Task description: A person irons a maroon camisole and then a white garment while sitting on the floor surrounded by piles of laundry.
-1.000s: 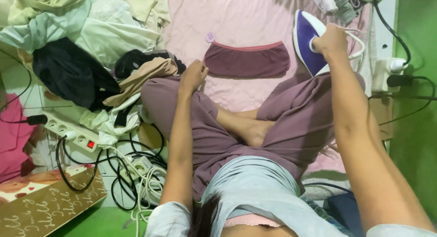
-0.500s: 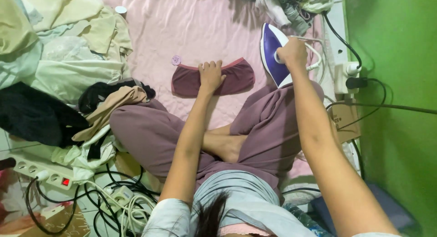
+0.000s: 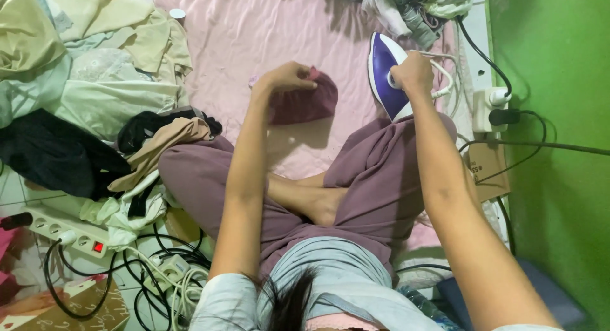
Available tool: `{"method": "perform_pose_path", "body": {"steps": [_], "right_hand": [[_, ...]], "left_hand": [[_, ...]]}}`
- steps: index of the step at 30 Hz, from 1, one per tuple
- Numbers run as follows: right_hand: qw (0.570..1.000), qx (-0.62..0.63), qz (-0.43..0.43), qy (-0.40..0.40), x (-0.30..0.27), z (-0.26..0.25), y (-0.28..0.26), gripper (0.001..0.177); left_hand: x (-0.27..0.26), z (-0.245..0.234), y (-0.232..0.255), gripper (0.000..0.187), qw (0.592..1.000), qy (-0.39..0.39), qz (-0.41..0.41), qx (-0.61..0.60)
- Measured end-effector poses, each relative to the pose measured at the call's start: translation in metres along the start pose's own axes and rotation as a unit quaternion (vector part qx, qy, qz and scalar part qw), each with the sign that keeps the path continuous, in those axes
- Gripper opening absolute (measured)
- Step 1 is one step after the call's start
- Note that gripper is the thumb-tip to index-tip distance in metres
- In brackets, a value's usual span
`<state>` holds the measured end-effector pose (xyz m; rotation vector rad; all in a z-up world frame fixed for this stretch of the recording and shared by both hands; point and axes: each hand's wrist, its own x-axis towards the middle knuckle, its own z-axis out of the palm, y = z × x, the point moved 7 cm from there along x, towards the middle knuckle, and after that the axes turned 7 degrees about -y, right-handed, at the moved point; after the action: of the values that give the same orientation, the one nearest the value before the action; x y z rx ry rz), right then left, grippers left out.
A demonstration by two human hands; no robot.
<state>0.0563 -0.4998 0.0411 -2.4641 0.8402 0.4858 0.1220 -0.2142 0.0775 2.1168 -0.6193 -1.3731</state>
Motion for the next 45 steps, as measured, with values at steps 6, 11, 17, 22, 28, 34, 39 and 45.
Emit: {"method": "perform_pose_path", "body": {"steps": [6,11,17,22,28,34,39,45], "right_hand": [[1.000,-0.002,-0.012,0.006,-0.003,-0.002,-0.001,0.026],[1.000,-0.008,-0.019,0.015,0.001,0.002,0.003,0.023],[0.999,-0.014,-0.032,0.040,0.018,0.014,0.014,0.017],[0.998,-0.006,-0.053,0.035,0.018,0.012,0.012,0.014],[0.997,-0.030,-0.045,0.045,0.020,0.012,0.015,0.019],[0.996,-0.032,-0.060,0.050,0.022,0.012,0.015,0.019],[0.996,-0.031,-0.062,0.056,0.016,0.008,0.011,0.021],[0.995,-0.034,-0.076,0.061,0.023,0.012,0.016,0.020]], "left_hand": [[-0.064,-0.065,0.060,0.023,0.943,0.165,0.278,-0.081],[-0.076,-0.037,0.040,0.013,0.895,0.273,0.353,-0.004],[-0.032,0.083,-0.071,0.017,0.931,0.289,0.205,0.089],[-0.033,0.110,-0.093,0.027,0.923,0.343,0.106,0.139],[-0.017,0.127,-0.088,0.029,0.881,0.305,0.210,0.294],[-0.028,0.101,-0.105,0.012,0.922,0.361,0.126,-0.063],[0.003,0.089,-0.151,0.013,0.907,0.354,-0.018,-0.230],[0.004,0.075,-0.109,0.021,0.948,0.269,0.121,-0.117]]}}
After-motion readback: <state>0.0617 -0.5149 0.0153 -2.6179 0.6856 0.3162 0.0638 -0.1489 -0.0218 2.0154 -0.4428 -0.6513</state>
